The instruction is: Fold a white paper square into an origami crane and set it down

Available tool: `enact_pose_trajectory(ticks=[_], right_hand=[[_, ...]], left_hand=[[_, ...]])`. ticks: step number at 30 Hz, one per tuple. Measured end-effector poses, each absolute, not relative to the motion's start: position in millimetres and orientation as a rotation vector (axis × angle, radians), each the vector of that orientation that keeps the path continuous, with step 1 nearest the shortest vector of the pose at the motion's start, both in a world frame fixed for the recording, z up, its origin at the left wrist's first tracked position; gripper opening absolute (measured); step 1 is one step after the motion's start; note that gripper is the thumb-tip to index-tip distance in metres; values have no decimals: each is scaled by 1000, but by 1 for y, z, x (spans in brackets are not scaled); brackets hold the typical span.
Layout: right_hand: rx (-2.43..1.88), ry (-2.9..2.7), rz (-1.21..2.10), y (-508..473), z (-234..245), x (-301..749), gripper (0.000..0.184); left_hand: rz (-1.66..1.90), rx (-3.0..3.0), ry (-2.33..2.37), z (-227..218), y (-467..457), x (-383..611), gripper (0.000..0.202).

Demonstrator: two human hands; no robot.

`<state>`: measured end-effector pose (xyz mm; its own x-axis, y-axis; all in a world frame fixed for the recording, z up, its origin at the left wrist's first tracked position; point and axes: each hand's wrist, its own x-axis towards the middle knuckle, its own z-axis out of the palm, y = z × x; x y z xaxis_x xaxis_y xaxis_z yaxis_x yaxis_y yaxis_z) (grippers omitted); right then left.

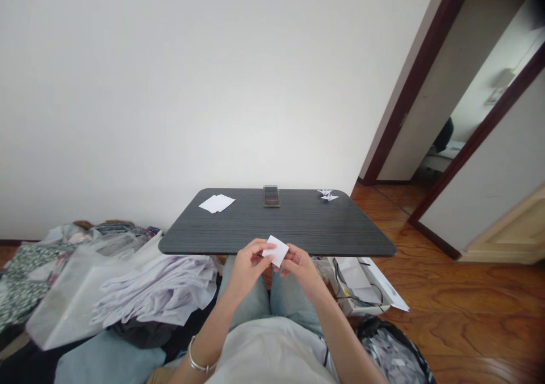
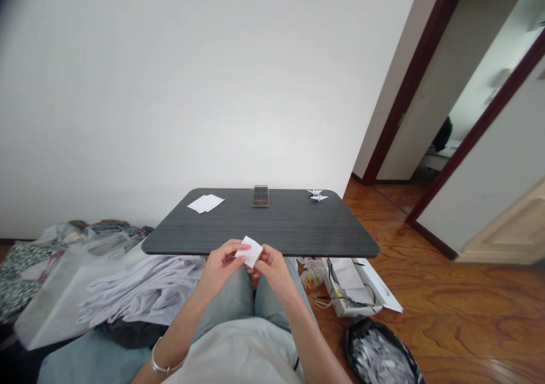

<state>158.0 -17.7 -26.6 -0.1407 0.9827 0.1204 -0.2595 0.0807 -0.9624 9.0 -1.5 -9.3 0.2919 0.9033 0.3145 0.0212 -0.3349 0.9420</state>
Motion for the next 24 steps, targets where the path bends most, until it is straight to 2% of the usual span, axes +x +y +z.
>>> enact_pose_trajectory(ticks=[4, 8, 9, 14, 19, 24], right_hand=[[-861, -1170, 1293, -17, -27, 157, 10], [-839, -1173, 1121, -16, -28, 157, 38], [-844, -1189, 1075, -16, -28, 157, 40], [-878, -1276, 937, -12, -38, 160, 15], [-944, -1290, 819, -7, -47, 161, 32], [-999, -1311, 731, -8, -47, 160, 25]], left_hand=[[1132, 1557, 857, -10, -1, 9, 22], [1092, 1501, 854, -9, 0, 8, 24], [1089, 1488, 846, -9, 0, 8, 25], [1028, 1465, 760, -12, 1, 6, 38], [959, 1593, 857, -14, 0, 7, 46], [1064, 1707, 880, -12, -3, 10, 40]])
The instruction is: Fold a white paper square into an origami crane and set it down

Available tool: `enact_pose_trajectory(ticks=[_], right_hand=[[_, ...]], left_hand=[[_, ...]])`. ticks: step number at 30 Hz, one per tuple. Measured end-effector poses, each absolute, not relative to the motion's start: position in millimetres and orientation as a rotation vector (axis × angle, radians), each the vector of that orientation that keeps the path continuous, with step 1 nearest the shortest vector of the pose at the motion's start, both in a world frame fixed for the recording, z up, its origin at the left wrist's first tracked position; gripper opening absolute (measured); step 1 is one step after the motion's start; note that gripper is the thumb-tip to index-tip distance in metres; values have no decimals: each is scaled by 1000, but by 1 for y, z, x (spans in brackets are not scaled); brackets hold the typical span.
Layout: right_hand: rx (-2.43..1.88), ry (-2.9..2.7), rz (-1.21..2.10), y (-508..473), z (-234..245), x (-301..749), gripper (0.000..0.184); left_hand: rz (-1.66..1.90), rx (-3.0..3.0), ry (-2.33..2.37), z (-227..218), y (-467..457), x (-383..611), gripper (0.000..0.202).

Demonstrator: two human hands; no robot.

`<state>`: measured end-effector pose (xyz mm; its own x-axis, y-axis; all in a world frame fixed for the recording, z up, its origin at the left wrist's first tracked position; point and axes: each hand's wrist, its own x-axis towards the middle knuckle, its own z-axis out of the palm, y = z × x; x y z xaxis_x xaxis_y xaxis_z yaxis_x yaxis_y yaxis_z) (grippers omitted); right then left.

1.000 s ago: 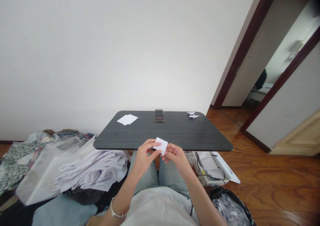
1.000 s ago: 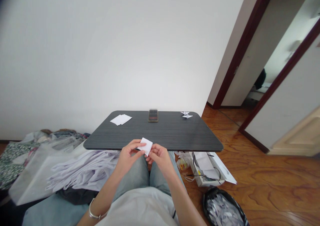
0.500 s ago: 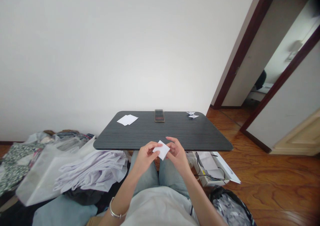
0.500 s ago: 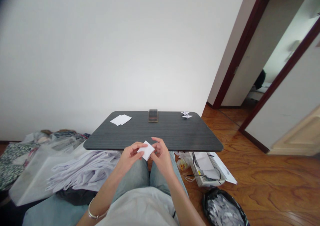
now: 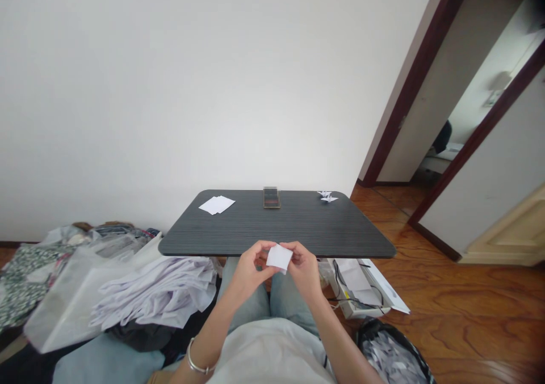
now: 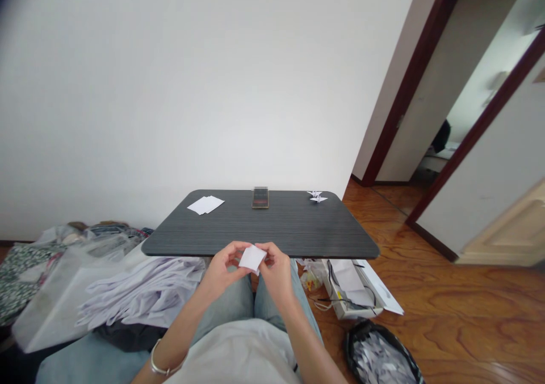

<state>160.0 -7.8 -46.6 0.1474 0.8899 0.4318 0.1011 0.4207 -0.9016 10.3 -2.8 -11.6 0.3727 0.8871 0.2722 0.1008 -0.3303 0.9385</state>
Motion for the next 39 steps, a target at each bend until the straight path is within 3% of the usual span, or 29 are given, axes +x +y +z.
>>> enact_pose_trajectory(ticks=[13, 23, 28, 32, 39], right_hand=[[-1152, -1364, 505, -20, -34, 150, 19], [-1151, -1530, 70, -19, -44, 149, 18], [-1039, -1552, 50, -18, -39, 150, 19], [-1021, -1545, 69, -17, -42, 151, 20], [-995, -1539, 73, -15, -48, 152, 20]], left_hand=[[1278, 1821, 1166, -8, -14, 26, 38], [1320, 1820, 1253, -17, -8, 27, 28], [1274, 1698, 1203, -18, -5, 27, 25], [1270, 1582, 1051, -16, -4, 28, 34], [1237, 1430, 1011, -15, -4, 32, 27]])
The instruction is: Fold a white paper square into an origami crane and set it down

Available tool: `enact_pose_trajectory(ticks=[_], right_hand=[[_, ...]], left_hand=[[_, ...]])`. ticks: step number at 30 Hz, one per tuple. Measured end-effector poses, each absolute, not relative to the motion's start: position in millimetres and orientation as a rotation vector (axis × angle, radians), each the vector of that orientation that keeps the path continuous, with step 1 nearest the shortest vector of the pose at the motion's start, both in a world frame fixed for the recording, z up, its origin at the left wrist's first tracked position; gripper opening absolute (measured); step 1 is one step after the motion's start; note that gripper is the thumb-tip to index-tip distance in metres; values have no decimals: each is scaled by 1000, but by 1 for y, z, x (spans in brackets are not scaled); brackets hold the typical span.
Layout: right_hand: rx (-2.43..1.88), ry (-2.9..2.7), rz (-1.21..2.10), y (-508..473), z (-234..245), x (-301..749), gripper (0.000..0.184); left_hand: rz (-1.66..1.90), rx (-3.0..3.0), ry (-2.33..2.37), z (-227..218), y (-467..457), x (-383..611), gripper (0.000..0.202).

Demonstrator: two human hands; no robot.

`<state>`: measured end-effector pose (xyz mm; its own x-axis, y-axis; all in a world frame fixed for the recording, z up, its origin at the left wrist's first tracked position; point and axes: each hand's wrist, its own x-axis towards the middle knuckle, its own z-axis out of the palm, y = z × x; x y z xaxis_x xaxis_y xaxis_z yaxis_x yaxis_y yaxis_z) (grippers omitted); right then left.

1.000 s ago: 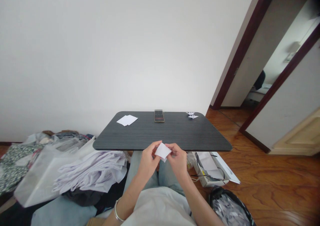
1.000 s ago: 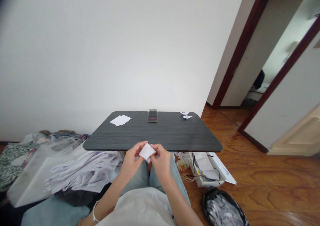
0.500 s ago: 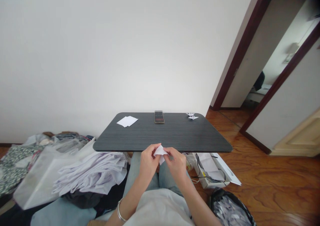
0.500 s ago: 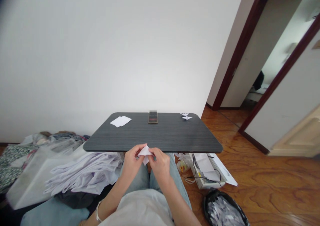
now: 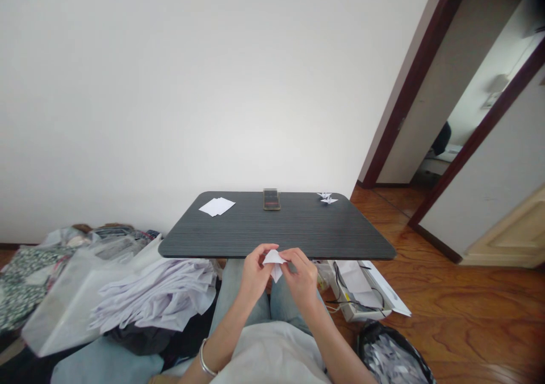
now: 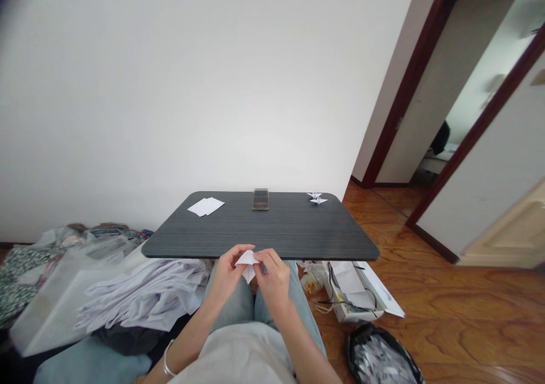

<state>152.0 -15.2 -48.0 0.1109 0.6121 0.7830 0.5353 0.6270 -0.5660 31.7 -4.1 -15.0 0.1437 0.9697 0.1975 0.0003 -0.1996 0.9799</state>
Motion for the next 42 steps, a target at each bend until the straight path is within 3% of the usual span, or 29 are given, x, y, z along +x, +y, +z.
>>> enact_pose_trajectory(ticks=[9, 16, 21, 26, 32, 42], right_hand=[[-985, -1498, 71, -15, -51, 149, 18], [-1062, -1385, 269, -11, -45, 151, 15], [-1089, -1358, 466, -8, -45, 150, 12], [-1045, -1359, 624, -9, -44, 147, 8], [-894, -1153, 916, -12, -42, 146, 26], [-769, -1095, 1209, -15, -40, 140, 25]], left_hand=[[1250, 1369, 1006, -19, -2, 33, 30], [1164, 1421, 975, -18, -4, 31, 32], [1220, 1461, 1026, -22, 0, 30, 16], [1303, 1407, 1054, -29, 6, 27, 13], [1358, 1364, 1063, -28, 6, 24, 19], [1375, 1311, 1018, -21, -2, 27, 30]])
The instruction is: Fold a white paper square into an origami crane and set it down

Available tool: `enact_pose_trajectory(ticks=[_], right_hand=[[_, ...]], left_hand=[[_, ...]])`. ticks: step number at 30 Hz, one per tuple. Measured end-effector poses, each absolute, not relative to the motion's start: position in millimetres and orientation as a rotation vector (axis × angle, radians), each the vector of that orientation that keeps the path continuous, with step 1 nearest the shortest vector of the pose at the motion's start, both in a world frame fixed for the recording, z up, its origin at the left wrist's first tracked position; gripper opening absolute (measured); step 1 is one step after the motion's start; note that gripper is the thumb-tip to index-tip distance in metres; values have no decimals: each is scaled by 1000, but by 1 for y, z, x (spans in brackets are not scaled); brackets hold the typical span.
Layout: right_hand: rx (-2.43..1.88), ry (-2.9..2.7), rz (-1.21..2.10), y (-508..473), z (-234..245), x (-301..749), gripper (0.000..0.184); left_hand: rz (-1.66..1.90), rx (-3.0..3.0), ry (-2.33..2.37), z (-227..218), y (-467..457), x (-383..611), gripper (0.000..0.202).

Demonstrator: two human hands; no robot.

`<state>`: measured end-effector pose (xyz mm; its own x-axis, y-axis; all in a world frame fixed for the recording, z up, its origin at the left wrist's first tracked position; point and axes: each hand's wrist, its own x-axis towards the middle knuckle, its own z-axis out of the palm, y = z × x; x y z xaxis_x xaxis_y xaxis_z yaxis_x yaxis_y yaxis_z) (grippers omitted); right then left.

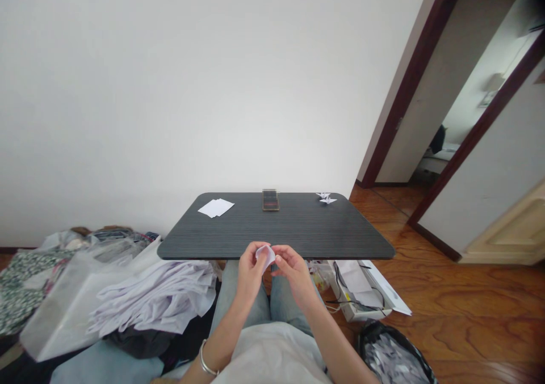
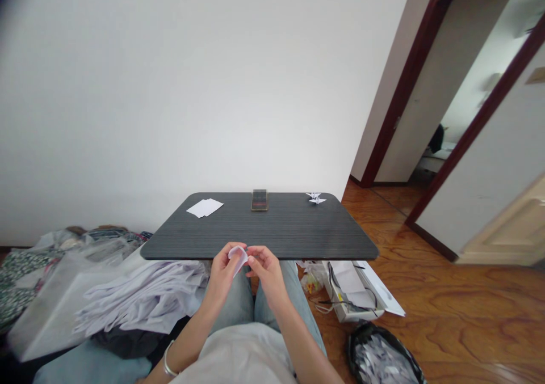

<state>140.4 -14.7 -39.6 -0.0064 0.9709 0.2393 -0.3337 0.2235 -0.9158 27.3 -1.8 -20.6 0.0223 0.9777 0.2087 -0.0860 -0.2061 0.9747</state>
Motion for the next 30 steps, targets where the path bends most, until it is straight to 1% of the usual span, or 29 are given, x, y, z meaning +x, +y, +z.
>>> enact_pose_trajectory(ticks=[10, 18, 22, 30], right_hand=[[-756, -1108, 1196, -14, -38, 139, 24], [-709, -1053, 1226, -11, -43, 138, 23], [-674, -1050, 1267, -10, -45, 137, 25], [-663, -1000, 1329, -10, -45, 135, 25]], left_hand=[[1379, 1475, 1030, -17, -6, 29, 17], [1394, 1486, 1012, -17, -6, 29, 20], [1467, 1544, 1049, -19, -4, 26, 18], [1470, 1590, 1069, -21, -4, 26, 14]])
